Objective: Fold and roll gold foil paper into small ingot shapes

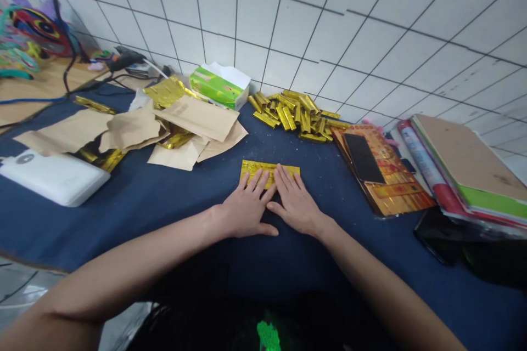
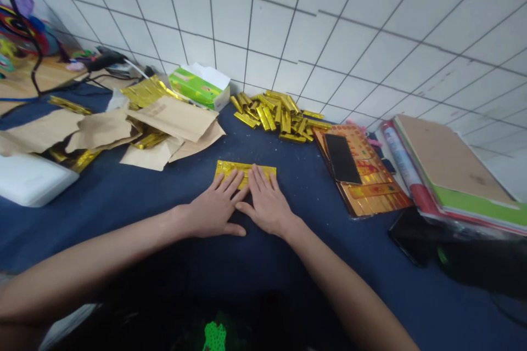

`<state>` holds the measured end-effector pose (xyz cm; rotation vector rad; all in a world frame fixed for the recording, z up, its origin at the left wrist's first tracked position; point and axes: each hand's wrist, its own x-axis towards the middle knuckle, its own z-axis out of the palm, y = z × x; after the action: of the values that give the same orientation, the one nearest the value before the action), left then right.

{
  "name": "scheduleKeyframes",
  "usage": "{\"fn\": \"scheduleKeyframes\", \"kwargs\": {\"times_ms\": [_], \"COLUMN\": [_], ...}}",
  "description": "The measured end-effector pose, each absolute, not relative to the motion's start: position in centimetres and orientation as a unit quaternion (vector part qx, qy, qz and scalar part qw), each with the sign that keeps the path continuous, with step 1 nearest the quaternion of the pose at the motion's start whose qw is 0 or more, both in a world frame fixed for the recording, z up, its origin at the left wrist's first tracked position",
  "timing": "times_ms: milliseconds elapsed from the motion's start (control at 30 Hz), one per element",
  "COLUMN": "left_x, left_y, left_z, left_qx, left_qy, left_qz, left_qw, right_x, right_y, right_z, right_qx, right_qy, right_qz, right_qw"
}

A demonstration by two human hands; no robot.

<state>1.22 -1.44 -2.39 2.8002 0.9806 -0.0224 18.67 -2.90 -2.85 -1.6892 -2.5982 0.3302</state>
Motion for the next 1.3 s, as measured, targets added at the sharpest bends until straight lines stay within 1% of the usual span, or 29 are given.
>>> {"fn": "scheduleKeyframes", "kwargs": {"times_ms": [133, 300, 567, 767, 867, 1133, 1300], "left_x": [1.1, -0.7, -3.2, -1.9, -1.4, -0.5, -0.8], "left_y": [-1.5, -1.3, -1.4, -0.4, 0.3, 1.4, 1.6], "left_z": [-2.6, -2.4, -1.5, -0.1, -0.1, -1.4, -1.7], "left_qx": [0.944, 0.943, 0.936, 0.930, 0.933, 0.944, 0.940], "left_qy": [0.326, 0.330, 0.349, 0.365, 0.347, 0.287, 0.287], "left_qz": [0.001, -0.010, -0.034, 0.048, 0.079, 0.118, 0.133], "left_qw": [0.059, 0.036, 0.036, -0.016, -0.051, -0.109, -0.130], "right_x": [20.5, 20.3, 20.2, 20.1, 20.2, 20.3, 20.3], "right_y": [-3.4, -3.5, -3.5, -3.3, -3.2, -3.0, -3.1], "right_z": [-3.2, -3.3, -3.3, -3.0, -2.8, -2.5, -2.5], "right_qx": [-0.550, -0.555, -0.558, -0.559, -0.557, -0.557, -0.560], "right_qy": [-0.832, -0.830, -0.828, -0.825, -0.825, -0.821, -0.820], "right_qz": [0.072, 0.059, 0.062, 0.080, 0.093, 0.119, 0.117], "right_qw": [-0.001, 0.005, 0.014, 0.007, 0.016, 0.031, 0.026]}}
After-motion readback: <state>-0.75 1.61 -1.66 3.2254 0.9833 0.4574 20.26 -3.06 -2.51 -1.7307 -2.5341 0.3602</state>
